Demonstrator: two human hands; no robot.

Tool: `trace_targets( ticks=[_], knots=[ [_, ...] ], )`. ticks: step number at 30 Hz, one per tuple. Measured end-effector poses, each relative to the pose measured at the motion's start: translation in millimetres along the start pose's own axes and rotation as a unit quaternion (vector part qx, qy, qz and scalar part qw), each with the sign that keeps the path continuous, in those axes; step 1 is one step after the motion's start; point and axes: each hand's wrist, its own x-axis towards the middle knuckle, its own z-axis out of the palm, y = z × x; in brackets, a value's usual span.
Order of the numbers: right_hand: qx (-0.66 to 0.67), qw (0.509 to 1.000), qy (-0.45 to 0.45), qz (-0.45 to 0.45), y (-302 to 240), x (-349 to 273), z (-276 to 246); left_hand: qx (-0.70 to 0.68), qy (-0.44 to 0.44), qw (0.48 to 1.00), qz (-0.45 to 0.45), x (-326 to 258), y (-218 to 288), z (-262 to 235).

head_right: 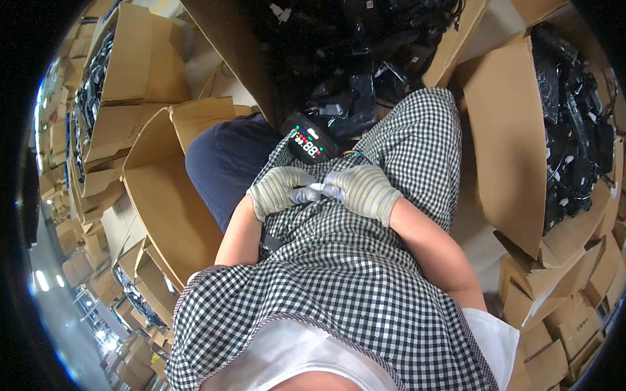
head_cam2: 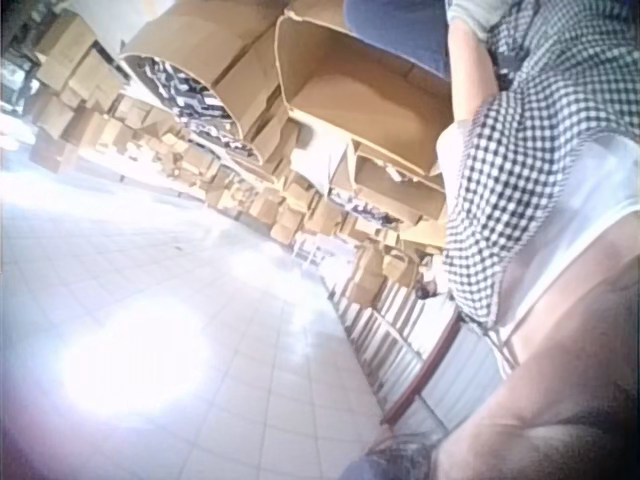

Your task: Inspecting and organizing plastic component housings and wiring harnesses in a manufacturing environment.

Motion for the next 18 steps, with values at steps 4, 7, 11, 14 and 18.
trace_targets(
  ticks=[4,7,11,14,18],
  knots=[
    [0.012,1.000,0.020,0.005,4,3,-2,-0.015,0.027,0.999,-0.021,3,2,-1],
    [-0.015,0.994,0.103,0.042,19,15,-9,-0.071,0.118,0.987,-0.079,17,6,-5],
    [0.138,0.949,0.204,0.198,31,68,-43,-0.323,0.270,0.907,-0.023,31,9,-18],
    [0.106,0.946,0.250,0.179,66,122,-47,-0.367,0.319,0.874,-0.004,43,1,-22],
    [-0.204,0.917,0.312,0.139,103,182,-60,-0.340,0.308,0.888,-0.026,44,7,-26]
  ],
)
